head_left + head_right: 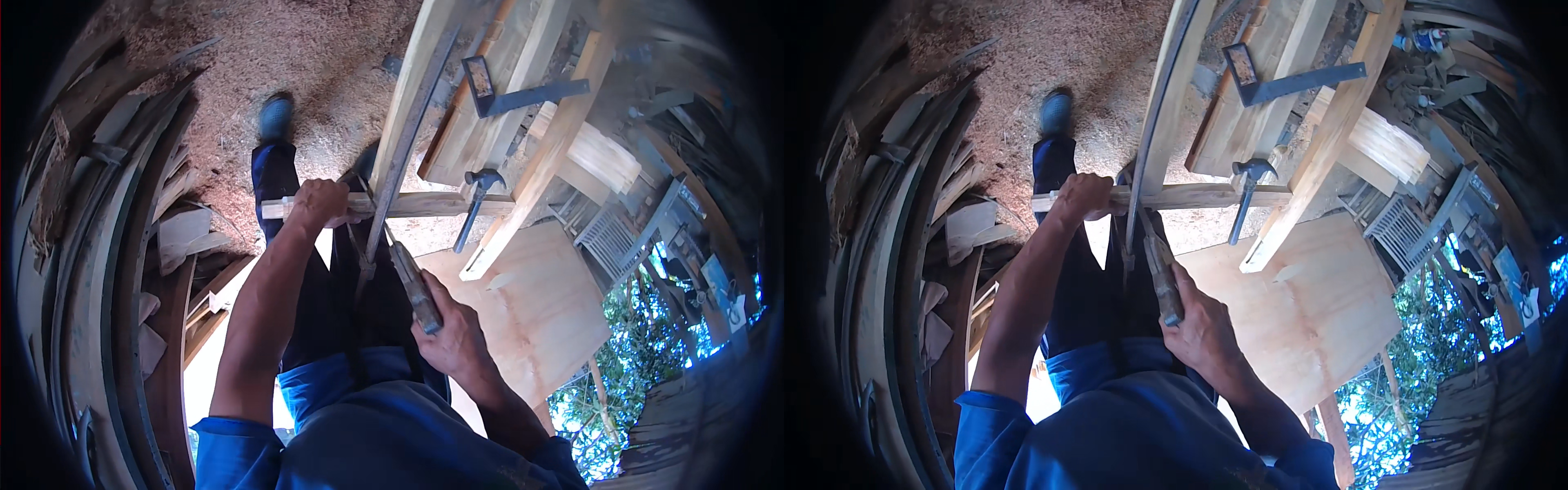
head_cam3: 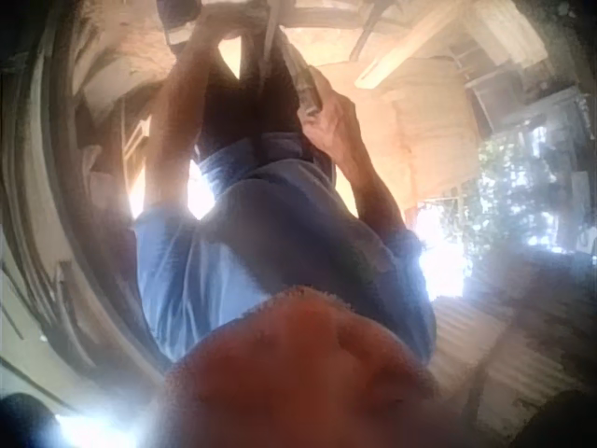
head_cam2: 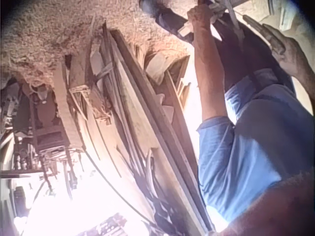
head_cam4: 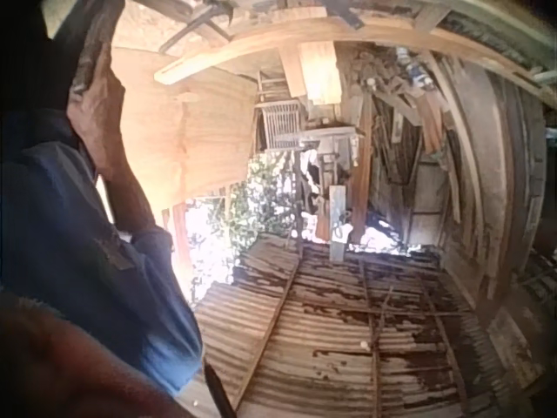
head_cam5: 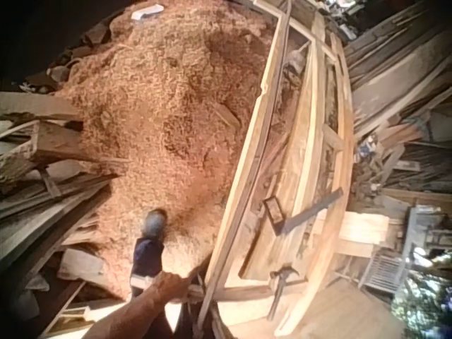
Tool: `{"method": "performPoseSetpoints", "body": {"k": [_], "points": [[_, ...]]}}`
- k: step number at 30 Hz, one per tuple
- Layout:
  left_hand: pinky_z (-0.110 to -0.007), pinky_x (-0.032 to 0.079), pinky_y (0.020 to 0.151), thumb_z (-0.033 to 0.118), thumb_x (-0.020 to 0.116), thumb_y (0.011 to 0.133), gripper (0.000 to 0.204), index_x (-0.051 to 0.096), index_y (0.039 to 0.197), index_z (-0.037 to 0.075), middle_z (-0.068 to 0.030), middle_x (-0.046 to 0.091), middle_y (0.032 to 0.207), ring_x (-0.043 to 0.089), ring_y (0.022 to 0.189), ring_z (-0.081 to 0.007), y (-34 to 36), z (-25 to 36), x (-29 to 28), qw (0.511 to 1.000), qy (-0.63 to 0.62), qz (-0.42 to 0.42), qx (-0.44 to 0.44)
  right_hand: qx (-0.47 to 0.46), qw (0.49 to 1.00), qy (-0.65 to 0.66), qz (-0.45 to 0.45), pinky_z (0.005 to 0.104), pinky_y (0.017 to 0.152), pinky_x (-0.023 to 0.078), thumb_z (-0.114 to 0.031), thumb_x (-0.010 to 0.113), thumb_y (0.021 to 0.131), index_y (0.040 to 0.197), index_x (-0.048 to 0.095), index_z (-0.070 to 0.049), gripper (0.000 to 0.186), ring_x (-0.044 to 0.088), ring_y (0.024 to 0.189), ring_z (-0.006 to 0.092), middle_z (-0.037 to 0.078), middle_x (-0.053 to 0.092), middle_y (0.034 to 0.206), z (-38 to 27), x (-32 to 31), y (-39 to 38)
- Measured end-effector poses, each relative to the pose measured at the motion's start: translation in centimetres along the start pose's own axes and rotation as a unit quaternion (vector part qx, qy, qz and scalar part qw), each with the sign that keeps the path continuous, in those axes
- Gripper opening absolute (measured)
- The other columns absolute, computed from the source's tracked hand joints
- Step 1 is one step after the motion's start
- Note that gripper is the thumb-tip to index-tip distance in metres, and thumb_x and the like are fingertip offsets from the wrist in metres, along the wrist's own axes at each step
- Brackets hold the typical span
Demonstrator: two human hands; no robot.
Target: The person builds a wooden frame by cutting planks with a hand saw, hammering nails into the joints, and verifying the alignment using a square tool.
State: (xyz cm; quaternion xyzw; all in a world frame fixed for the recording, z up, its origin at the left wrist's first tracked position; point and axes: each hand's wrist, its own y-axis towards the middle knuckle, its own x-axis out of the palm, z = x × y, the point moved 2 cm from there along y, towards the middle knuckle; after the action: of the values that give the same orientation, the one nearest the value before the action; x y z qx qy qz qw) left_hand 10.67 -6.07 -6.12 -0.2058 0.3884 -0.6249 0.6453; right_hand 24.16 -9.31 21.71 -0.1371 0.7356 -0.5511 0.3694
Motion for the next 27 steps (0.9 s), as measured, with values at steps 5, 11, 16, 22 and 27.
{"method": "performPoseSetpoints", "body": {"k": [5,11,16,22,27], "points": [[-0.044,0.054,0.087,0.061,0.072,0.076,0.063,0.070,0.109,0.008,-0.0147,0.072,0.103,0.069,0.102,-0.0318,-0.8,0.3,-1.3,0.997,0.024,-0.056,-0.037,0.013,0.999,-0.011,-0.030,0.0500,0.080,0.052,-0.010,0.065,0.078,0.141,0.042,-0.002,0.067,0.065,0.089,0.0457,0.030,0.066,0.091,-0.2,1.1,4.0],[-0.050,0.053,0.079,0.052,0.069,0.080,0.050,0.065,0.098,0.006,-0.0202,0.071,0.092,0.070,0.091,-0.0377,0.0,-0.3,0.4,1.000,0.011,0.000,-0.002,-0.014,0.999,0.018,-0.037,0.0511,0.081,0.052,-0.006,0.065,0.077,0.141,0.040,0.002,0.069,0.065,0.089,0.0468,0.029,0.066,0.092,-0.1,-1.5,0.8],[-0.048,0.054,0.083,0.052,0.070,0.079,0.051,0.066,0.101,0.007,-0.0172,0.072,0.097,0.070,0.096,-0.0374,-0.4,0.2,-0.7,0.999,0.038,-0.021,-0.023,0.009,0.998,-0.011,-0.063,0.0536,0.083,0.053,-0.009,0.067,0.076,0.137,0.041,0.002,0.068,0.065,0.087,0.0475,0.030,0.066,0.093,-0.4,0.7,4.8],[-0.050,0.053,0.084,0.057,0.072,0.076,0.056,0.067,0.102,0.008,-0.0212,0.071,0.097,0.069,0.097,-0.0388,-0.5,0.5,-0.1,0.998,0.027,-0.036,-0.047,-0.009,0.998,0.006,-0.065,0.0529,0.082,0.053,-0.007,0.067,0.076,0.138,0.038,0.004,0.069,0.066,0.089,0.0463,0.029,0.067,0.098,-0.2,-1.5,1.6],[-0.051,0.052,0.083,0.057,0.074,0.075,0.056,0.066,0.101,0.008,-0.0225,0.071,0.096,0.069,0.096,-0.0388,-0.1,0.9,-1.1,0.999,0.023,-0.021,-0.045,-0.011,1.000,-0.012,-0.021,0.0497,0.081,0.056,-0.007,0.065,0.079,0.136,0.037,0.010,0.066,0.068,0.085,0.0448,0.030,0.067,0.100,0.9,2.5,7.8]]}}
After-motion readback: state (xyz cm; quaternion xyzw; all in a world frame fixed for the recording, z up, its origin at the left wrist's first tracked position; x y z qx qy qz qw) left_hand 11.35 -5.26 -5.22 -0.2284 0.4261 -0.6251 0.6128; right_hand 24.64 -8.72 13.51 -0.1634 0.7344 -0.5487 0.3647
